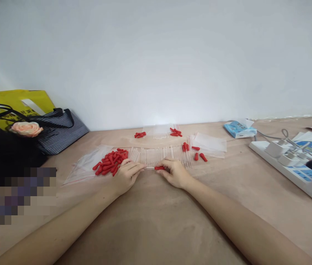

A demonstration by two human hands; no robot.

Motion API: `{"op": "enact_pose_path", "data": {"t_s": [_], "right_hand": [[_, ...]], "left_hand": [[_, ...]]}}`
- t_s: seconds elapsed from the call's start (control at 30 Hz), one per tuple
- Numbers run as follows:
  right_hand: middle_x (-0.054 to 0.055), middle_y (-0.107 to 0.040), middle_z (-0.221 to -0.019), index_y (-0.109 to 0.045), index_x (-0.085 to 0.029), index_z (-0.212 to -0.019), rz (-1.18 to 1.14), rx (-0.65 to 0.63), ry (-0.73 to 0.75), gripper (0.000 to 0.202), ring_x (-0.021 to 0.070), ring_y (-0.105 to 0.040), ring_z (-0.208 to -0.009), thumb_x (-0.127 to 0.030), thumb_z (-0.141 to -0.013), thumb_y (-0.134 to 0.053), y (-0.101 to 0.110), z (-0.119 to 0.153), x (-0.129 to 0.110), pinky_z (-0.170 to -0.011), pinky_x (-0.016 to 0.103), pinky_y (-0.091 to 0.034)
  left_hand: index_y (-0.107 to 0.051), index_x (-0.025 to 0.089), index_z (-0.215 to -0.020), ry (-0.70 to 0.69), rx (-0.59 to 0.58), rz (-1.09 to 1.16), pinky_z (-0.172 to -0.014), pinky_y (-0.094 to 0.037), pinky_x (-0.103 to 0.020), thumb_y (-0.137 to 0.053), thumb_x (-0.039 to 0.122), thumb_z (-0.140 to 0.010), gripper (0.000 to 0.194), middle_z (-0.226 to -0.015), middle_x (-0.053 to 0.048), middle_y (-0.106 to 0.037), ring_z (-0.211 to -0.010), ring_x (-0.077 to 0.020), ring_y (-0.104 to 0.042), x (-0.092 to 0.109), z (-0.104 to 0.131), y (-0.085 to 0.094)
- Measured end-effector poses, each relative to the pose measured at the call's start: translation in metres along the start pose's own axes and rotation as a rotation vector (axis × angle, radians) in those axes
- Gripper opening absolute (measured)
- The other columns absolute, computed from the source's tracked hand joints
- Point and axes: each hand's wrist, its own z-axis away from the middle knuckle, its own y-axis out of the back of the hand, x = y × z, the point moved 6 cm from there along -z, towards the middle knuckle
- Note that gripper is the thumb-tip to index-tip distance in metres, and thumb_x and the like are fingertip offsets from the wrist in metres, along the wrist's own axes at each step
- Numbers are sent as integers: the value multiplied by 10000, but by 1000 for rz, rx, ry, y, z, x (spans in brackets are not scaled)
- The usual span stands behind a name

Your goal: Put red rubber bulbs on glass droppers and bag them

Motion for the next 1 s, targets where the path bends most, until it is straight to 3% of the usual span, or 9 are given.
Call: {"op": "enact_pose_path", "data": {"t_s": [0.63, 0.87, 1.0], "right_hand": [[19, -601, -729, -566, -187, -774, -57, -38, -46, 63, 129, -533, -663, -217, -768, -511, -6, 3, 2, -615, 258, -434], [29, -595, -724, -571, -183, -755, -25, -11, 20, 67, 130, -544, -666, -202, -770, -509, -3, 4, -2, -620, 256, -435], [32, -596, -715, -574, -192, -779, 71, 8, 129, 87, 132, -535, -662, -189, -787, -487, -2, 3, -9, -624, 264, -432]], "left_hand": [[-593, 241, -1016, -18, -49, 29, -737, -315, -296, -353, 149, -859, 300, -899, -27, -677, -771, -115, -595, 5, -2, -1], [-594, 213, -1001, -80, -35, 7, -696, -299, -302, -341, 107, -846, 315, -882, -23, -684, -745, -125, -602, 10, -2, 1], [-587, 214, -1005, -110, -31, -50, -685, -294, -309, -352, 69, -818, 334, -915, -19, -676, -759, -129, -602, 13, -1, 0]]}}
